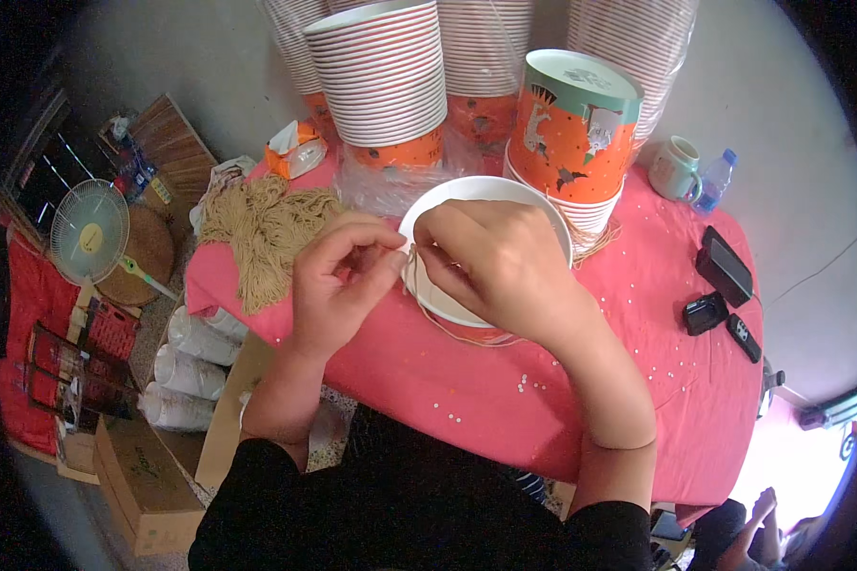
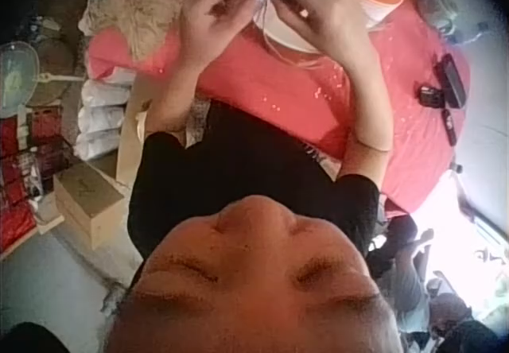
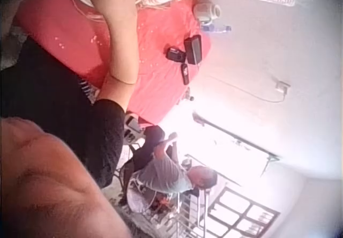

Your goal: Attaching thin strings to paper buckets to create handles by threading them through pre-punched holes.

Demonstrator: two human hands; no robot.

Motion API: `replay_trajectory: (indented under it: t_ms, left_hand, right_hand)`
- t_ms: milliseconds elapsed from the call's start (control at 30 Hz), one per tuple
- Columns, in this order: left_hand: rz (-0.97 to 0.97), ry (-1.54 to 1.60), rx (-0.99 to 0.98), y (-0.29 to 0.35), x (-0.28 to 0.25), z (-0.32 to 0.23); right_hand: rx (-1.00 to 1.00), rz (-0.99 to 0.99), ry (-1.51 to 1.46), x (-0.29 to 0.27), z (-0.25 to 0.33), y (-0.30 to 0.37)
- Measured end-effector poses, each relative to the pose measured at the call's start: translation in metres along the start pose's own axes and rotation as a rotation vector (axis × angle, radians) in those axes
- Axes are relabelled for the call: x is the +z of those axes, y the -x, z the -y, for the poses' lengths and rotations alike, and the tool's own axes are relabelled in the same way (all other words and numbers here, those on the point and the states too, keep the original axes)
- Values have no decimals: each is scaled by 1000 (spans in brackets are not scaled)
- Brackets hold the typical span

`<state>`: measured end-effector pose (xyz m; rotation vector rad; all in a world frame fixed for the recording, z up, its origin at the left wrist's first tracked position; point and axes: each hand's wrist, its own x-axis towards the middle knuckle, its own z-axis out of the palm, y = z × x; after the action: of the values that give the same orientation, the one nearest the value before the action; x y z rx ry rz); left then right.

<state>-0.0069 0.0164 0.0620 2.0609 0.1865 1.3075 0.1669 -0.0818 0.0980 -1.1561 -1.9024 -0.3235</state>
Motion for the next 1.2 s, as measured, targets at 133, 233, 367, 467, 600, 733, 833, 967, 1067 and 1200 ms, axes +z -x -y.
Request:
replay_trajectory:
  t_ms: [133, 233, 367, 467, 600, 733, 833, 967, 1067, 1200]
  left_hand:
    - [23, 103, -100, -1, 7, -6]
    - [34, 167, -139, 1, 5, 1]
    - [15, 276, -243, 3, 0, 4]
    - [98, 279, -275, 5, -5, 3]
    - [106, 285, -275, 3, -2, -1]
    - [176, 284, -294, 3, -3, -1]
    - [141, 402, -244, 2, 4, -1]
    - [126, 392, -231, 1, 6, -1]
    - [122, 306, -197, -5, 2, -1]
    - [129, 7, -51, -13, -4, -7]
  right_hand:
    - [2, 6, -15, 0, 2, 1]
    - [51, -18, -67, 2, 2, 0]
    - [267, 8, -208, 2, 4, 2]
    - [329, 162, -202, -1, 11, 1]
    - [220, 69, -131, 6, 7, 5]
    - [252, 25, -204, 2, 9, 2]
    - [242, 33, -193, 2, 10, 1]
    - [147, -5, -148, 4, 8, 1]
    - [-16, -11, 59, -1, 6, -2]
    - [-242, -80, 357, 2, 0, -3]
